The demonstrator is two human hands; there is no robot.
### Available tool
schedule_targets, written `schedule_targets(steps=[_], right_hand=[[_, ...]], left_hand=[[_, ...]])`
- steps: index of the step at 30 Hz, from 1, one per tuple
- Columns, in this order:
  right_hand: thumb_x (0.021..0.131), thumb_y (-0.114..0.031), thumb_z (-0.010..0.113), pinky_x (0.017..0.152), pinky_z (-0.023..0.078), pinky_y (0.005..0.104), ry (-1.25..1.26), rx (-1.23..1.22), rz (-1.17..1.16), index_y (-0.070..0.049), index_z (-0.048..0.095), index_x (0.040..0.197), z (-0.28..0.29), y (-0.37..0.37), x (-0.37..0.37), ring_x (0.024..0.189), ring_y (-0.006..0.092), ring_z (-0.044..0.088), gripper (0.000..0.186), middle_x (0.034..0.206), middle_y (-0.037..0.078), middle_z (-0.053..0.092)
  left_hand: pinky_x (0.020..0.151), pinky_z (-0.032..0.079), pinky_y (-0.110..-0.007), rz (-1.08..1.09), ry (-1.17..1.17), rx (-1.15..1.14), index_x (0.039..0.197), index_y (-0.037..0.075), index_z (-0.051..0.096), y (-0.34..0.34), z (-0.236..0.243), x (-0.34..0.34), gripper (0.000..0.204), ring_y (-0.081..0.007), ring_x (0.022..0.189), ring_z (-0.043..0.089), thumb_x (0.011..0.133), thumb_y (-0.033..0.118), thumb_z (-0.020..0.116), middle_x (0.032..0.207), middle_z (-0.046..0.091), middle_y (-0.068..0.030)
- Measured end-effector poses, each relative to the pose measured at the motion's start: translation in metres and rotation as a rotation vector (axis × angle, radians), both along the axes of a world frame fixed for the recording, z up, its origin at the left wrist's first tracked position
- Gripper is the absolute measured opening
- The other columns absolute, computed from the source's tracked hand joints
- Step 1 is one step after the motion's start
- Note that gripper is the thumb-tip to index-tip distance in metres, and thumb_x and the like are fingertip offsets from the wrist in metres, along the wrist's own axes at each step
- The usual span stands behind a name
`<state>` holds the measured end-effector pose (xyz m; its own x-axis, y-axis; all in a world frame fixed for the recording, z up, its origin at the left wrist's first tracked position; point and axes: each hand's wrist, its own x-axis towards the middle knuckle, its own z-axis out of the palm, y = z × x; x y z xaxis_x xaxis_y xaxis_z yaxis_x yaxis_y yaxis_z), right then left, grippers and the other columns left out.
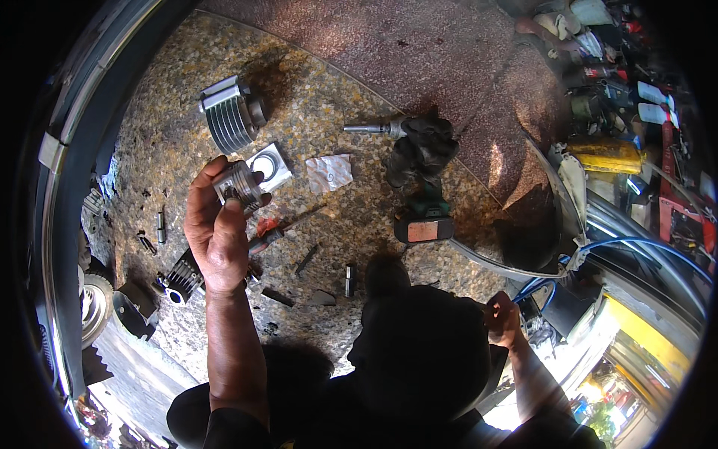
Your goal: The person removes a piston ring from a piston using pliers, then installs two new piston rings onto the piston by hand, carefully seating them into the grooves.
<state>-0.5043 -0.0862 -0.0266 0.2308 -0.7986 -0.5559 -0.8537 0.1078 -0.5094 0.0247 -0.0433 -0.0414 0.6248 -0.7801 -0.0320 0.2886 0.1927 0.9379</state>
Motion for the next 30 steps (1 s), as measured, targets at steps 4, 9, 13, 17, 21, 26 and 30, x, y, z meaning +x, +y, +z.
schedule_targets(steps=[4,9,13,17,21,26,30], right_hand=[[0.094,-0.008,0.060,0.054,0.043,0.0242,-0.243,0.326,-0.056,0.002,0.064,0.101,0.036,-0.055,0.091,0.062,0.0112,0.060,0.012,0.073,0.004,0.063],[0.096,-0.006,0.052,0.055,0.056,0.0303,-0.787,0.702,-0.052,0.011,0.057,0.118,0.043,-0.106,0.204,0.062,0.0190,0.065,0.028,0.082,0.013,0.065],[0.087,-0.004,0.051,0.052,0.046,0.0292,-0.815,0.772,-0.045,0.001,0.052,0.098,0.060,-0.114,0.274,0.055,0.0135,0.054,0.012,0.071,0.007,0.055],[0.093,-0.017,0.062,0.066,0.047,0.0313,-0.758,0.406,0.383,-0.001,0.058,0.090,0.073,-0.113,0.323,0.070,0.0157,0.058,0.017,0.081,0.008,0.061],[0.088,-0.025,0.071,0.101,0.038,0.0469,-1.101,0.333,0.501,0.001,0.068,0.091,0.075,-0.114,0.356,0.123,0.0314,0.045,0.026,0.127,0.019,0.057],[0.080,-0.033,0.076,0.109,0.026,0.0645,-1.327,0.838,0.613,-0.005,0.072,0.092,0.090,-0.110,0.382,0.146,0.0508,0.021,0.031,0.152,0.029,0.037],[0.075,-0.035,0.078,0.104,0.034,0.0632,-1.324,1.114,0.660,-0.006,0.073,0.095,0.103,-0.096,0.393,0.136,0.0535,0.037,0.036,0.143,0.035,0.042]], left_hand=[[0.083,0.052,-0.025,0.023,0.018,-0.075,0.140,-0.005,0.043,0.013,0.014,0.000,0.052,-0.0157,0.108,0.059,0.091,0.000,0.057,0.122,0.059,-0.0118],[0.076,0.050,-0.023,0.112,-0.103,-0.123,0.141,-0.004,0.039,0.030,0.029,0.005,0.053,-0.0139,0.099,0.057,0.091,-0.002,0.057,0.120,0.059,-0.0138],[0.091,0.048,-0.031,0.216,-0.265,-0.105,0.141,-0.004,0.038,0.046,0.044,0.013,0.055,-0.0180,0.108,0.055,0.090,0.001,0.061,0.120,0.057,-0.0141],[0.097,0.047,-0.035,0.315,-0.408,-0.083,0.137,-0.004,0.042,0.059,0.054,0.022,0.053,-0.0209,0.113,0.054,0.089,0.005,0.063,0.124,0.052,-0.0147],[0.097,0.047,-0.036,0.403,-0.511,-0.044,0.133,-0.004,0.046,0.067,0.058,0.029,0.054,-0.0249,0.113,0.055,0.085,0.008,0.067,0.123,0.052,-0.0167],[0.096,0.047,-0.040,0.487,-0.727,-0.007,0.133,-0.004,0.048,0.073,0.064,0.039,0.057,-0.0317,0.112,0.057,0.083,0.012,0.070,0.125,0.054,-0.0211],[0.097,0.047,-0.042,0.504,-0.759,-0.010,0.133,-0.003,0.049,0.078,0.067,0.042,0.057,-0.0344,0.112,0.058,0.082,0.012,0.070,0.124,0.056,-0.0227]])
